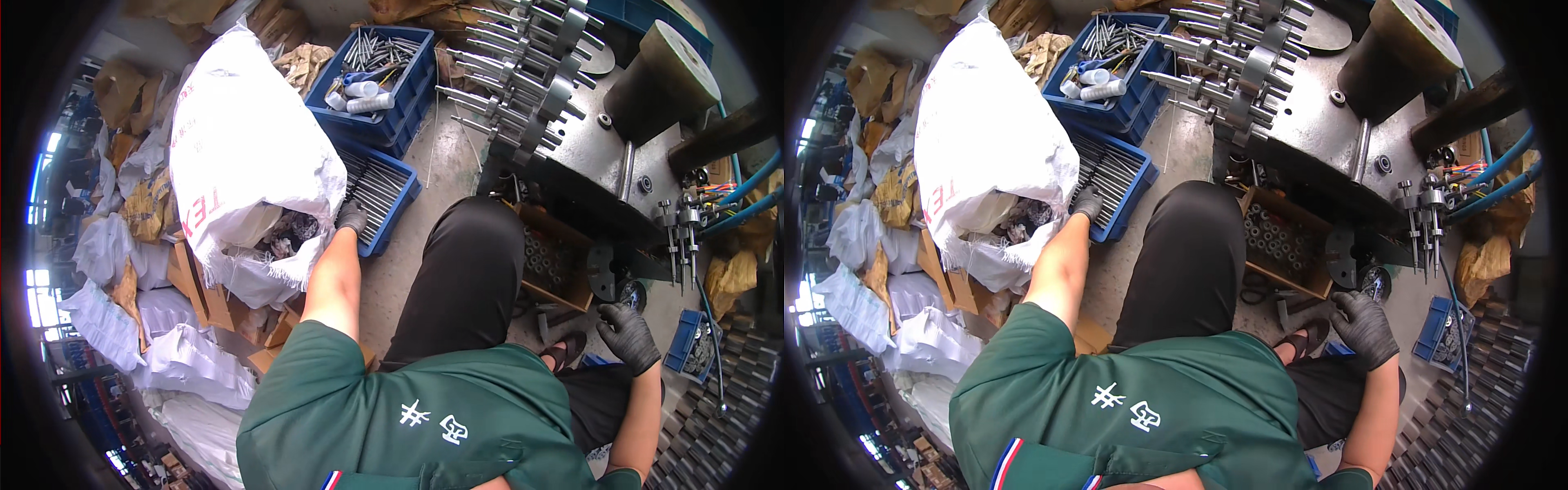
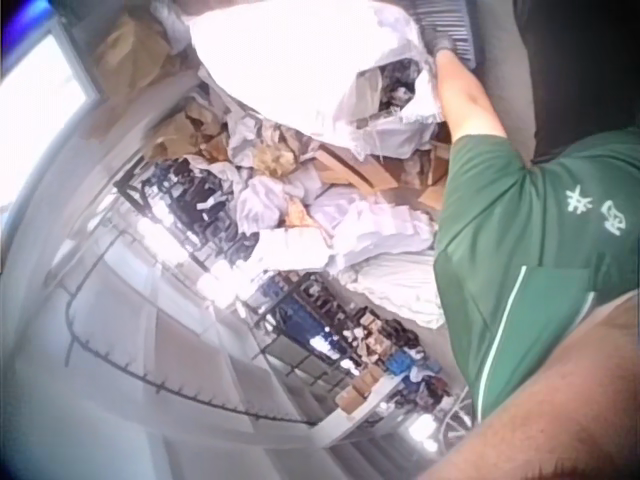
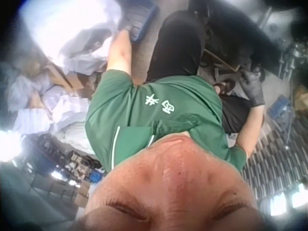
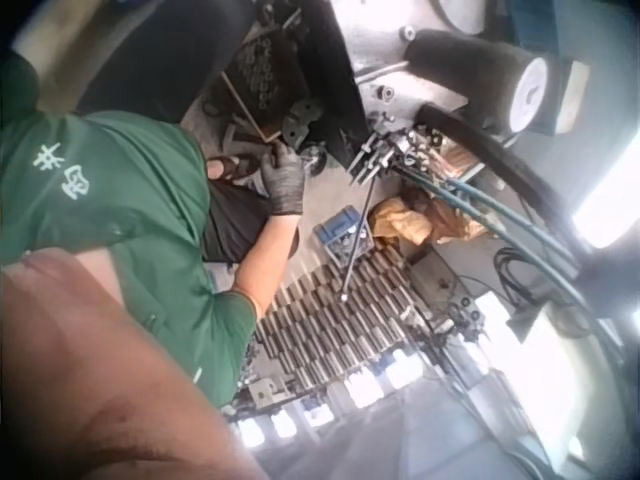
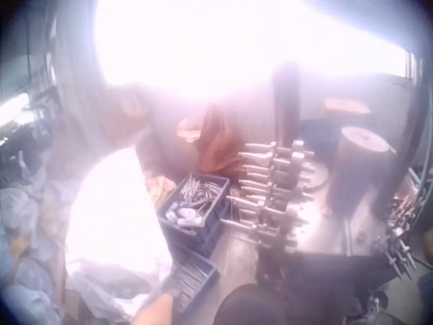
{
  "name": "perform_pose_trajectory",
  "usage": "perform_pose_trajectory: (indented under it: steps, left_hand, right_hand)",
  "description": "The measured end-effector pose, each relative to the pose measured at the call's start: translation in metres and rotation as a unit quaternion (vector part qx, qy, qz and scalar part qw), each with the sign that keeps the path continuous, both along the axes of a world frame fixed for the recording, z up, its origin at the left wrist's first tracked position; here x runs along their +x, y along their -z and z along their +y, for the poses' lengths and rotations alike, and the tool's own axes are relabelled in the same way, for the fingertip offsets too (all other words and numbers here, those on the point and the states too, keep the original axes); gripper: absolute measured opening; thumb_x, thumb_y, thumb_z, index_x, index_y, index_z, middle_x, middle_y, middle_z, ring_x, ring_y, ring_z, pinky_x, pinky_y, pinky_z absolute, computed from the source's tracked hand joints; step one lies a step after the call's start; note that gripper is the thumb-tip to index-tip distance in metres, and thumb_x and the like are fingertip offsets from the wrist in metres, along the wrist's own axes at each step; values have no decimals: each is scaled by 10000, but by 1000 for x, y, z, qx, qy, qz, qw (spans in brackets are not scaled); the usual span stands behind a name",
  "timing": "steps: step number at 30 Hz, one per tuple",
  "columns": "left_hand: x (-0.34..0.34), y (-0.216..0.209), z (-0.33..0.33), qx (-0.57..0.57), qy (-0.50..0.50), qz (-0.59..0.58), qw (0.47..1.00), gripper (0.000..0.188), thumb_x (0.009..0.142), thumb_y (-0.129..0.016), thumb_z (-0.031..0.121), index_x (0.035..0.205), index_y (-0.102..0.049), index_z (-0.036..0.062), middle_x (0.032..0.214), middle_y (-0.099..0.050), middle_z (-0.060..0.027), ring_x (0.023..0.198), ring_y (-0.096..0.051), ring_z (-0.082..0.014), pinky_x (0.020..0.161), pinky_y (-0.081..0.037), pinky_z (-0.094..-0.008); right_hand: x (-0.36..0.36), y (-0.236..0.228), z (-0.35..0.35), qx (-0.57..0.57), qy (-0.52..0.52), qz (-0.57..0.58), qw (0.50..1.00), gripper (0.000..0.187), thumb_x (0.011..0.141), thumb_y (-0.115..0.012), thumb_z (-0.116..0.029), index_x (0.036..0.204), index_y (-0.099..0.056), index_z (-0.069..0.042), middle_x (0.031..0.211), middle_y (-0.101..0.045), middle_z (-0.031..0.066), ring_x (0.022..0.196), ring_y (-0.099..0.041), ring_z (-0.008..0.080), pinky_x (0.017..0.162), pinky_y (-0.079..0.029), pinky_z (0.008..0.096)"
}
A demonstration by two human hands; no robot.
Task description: Assembling metal rods and circular components using an industrial press machine.
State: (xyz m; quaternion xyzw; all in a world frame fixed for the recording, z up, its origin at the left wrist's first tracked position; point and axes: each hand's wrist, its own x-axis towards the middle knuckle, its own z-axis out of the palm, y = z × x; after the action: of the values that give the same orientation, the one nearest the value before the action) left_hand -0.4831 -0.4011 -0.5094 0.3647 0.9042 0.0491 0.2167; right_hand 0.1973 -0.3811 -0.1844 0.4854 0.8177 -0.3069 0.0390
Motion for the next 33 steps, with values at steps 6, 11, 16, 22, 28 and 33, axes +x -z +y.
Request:
perform_pose_trajectory:
  steps: [6,11,16,22,28,33]
  left_hand:
    - [37,4,17,5,145,31,989,473,831,-612,162,1297,-692,180,1479,-550,-133,1292,-588,-327,1111,-465,-448]
    - [33,15,3,10,121,26,992,454,831,-602,113,1282,-656,136,1477,-524,-144,1259,-598,-385,1067,-497,-472]
    - [37,11,13,-10,132,46,990,500,819,-658,172,1318,-661,139,1462,-543,-139,1251,-606,-372,1062,-496,-464]
    - [43,2,14,-55,227,94,968,500,858,-598,156,1355,-643,180,1440,-552,-218,1248,-611,-382,1015,-528,-486]
    - [28,26,10,-81,304,105,943,376,944,-518,143,1285,-671,182,1431,-572,-183,1219,-633,-367,996,-545,-477]
    - [23,43,3,-21,295,111,949,355,982,-461,202,1262,-677,167,1439,-565,-185,1159,-659,-393,986,-542,-489]
  right_hand:
    - [-1,10,3,-13,7,-22,1000,317,876,-676,-185,1126,-697,10,1014,-701,209,963,-686,385,862,-548,455]
    - [-10,17,11,14,2,-2,1000,301,886,-673,-147,1148,-679,2,1024,-685,203,950,-681,384,846,-552,443]
    - [-22,1,28,95,5,83,992,289,875,-702,-87,1151,-673,-8,1023,-677,181,936,-685,366,805,-559,425]
    - [-75,-47,83,280,-35,124,951,252,870,-715,-100,1109,-675,-33,1057,-679,190,949,-681,385,826,-569,437]
    - [-112,-42,181,364,-30,26,931,316,874,-677,-149,1170,-681,-41,1186,-676,183,1122,-636,365,979,-525,444]
    - [-129,-5,250,416,-52,-107,902,448,895,-621,-179,1328,-608,-63,1372,-622,145,1211,-600,351,1075,-481,435]
